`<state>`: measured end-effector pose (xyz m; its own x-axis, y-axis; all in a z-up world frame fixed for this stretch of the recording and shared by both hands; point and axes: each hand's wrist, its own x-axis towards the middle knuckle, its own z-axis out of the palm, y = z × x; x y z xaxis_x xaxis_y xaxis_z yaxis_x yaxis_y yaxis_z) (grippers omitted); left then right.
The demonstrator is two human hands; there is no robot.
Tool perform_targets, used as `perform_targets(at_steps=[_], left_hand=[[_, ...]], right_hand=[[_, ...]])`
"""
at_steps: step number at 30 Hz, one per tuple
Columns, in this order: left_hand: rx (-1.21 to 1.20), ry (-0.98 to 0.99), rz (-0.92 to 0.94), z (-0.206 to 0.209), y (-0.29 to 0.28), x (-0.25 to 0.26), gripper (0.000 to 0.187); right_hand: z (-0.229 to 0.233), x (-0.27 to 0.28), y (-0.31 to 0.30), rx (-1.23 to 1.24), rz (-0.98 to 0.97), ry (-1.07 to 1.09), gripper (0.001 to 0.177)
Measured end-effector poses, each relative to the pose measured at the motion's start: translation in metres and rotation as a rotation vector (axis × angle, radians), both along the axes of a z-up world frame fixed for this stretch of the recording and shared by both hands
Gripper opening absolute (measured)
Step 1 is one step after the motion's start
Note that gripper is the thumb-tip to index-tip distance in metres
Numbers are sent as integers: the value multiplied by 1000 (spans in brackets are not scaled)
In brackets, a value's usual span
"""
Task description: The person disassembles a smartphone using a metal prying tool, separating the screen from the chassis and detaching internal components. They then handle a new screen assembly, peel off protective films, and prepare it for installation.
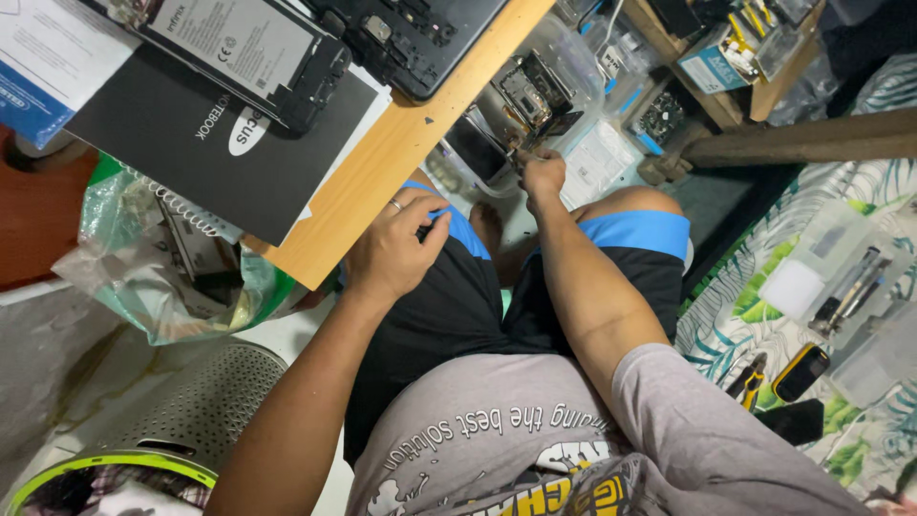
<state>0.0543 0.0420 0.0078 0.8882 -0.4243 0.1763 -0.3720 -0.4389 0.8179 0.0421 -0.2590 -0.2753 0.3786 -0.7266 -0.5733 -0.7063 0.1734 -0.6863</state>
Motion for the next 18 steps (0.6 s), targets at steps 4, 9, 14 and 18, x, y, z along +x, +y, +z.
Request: perform_targets(at_steps=[4,9,14,18], left_hand=[[8,-13,15,-1,-1,-3,7],[22,-35,-18,-5,-1,-1,10],[142,-45,0,-1,1,-8,17],[326,344,96,-4,-19,-22,29]], right_hand=[[3,-4,2,75,69,-56,32],[41,8,23,54,357,-153,22],[179,3,72,-129,653,-635,18],[306,-58,124,-603,1047,-948,37]])
